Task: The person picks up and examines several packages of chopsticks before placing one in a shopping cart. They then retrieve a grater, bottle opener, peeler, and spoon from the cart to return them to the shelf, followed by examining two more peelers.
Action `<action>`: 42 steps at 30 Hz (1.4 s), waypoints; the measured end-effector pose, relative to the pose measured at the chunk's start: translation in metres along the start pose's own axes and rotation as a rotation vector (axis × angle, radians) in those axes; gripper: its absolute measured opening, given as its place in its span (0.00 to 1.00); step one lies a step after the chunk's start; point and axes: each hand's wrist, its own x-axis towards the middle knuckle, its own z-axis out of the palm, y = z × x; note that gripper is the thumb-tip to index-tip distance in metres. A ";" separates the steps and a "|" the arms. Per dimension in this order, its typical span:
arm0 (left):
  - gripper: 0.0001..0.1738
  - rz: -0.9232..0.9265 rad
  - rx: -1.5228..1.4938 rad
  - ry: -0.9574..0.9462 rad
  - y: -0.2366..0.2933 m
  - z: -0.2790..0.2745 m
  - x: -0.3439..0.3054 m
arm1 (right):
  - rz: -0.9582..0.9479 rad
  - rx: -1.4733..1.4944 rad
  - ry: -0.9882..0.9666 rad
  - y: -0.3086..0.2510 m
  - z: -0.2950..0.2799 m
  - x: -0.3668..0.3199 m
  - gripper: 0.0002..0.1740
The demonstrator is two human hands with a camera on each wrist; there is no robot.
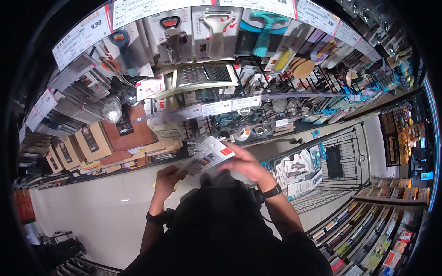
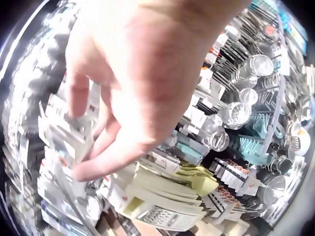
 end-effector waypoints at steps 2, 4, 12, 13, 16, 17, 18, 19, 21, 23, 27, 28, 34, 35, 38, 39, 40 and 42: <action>0.10 0.104 -0.006 0.121 -0.001 0.003 -0.003 | 0.090 -0.095 -0.035 0.000 0.020 0.010 0.34; 0.10 0.027 -0.001 0.099 -0.004 0.009 -0.002 | -0.063 -0.252 -0.062 0.006 0.043 0.027 0.27; 0.26 0.193 0.063 0.046 0.000 0.015 0.020 | -0.064 -0.450 -0.047 0.017 0.041 0.055 0.16; 0.32 0.167 0.011 0.014 -0.007 0.009 0.027 | -0.063 -0.448 -0.050 0.014 0.035 0.055 0.16; 0.31 0.177 -0.270 0.152 0.026 0.001 0.045 | 0.054 -0.758 -0.057 0.007 0.016 0.057 0.15; 0.26 0.185 -0.265 0.143 0.040 -0.002 0.050 | 0.012 -0.806 -0.090 0.011 0.007 0.061 0.16; 0.26 0.183 -0.261 0.150 0.056 -0.005 0.053 | -0.031 -0.853 -0.122 0.016 -0.002 0.064 0.17; 0.23 0.264 -0.113 0.134 0.072 -0.007 0.056 | -0.036 -0.850 -0.128 0.024 -0.012 0.068 0.17; 0.20 0.353 0.044 0.117 0.090 -0.009 0.061 | -0.022 -0.883 -0.175 0.029 -0.025 0.078 0.18; 0.16 0.227 -0.129 0.093 0.098 -0.007 0.063 | 0.028 -0.885 -0.187 0.025 -0.035 0.085 0.19; 0.24 0.277 -0.576 0.128 0.094 -0.002 0.062 | 0.120 -0.867 -0.182 0.029 -0.055 0.097 0.25; 0.24 0.277 -0.573 0.127 0.097 -0.002 0.060 | 0.089 -0.924 -0.180 0.029 -0.059 0.099 0.26; 0.24 0.395 -0.737 0.084 0.103 -0.002 0.066 | 0.112 -0.880 -0.093 0.031 -0.055 0.118 0.29; 0.26 0.387 -0.750 0.081 0.104 -0.001 0.066 | -0.010 -0.797 -0.053 0.034 -0.054 0.123 0.22; 0.29 0.395 -0.741 0.082 0.109 0.001 0.064 | 0.111 -0.785 -0.020 0.028 -0.051 0.140 0.20; 0.31 0.402 -0.724 0.087 0.110 0.002 0.063 | 0.057 -0.712 -0.034 0.027 -0.048 0.145 0.20; 0.31 0.406 -0.724 0.089 0.111 0.002 0.064 | 0.054 -0.714 -0.037 0.023 -0.047 0.151 0.20; 0.35 0.406 -0.634 0.102 0.111 0.001 0.064 | 0.238 -0.911 -0.050 0.013 -0.042 0.165 0.23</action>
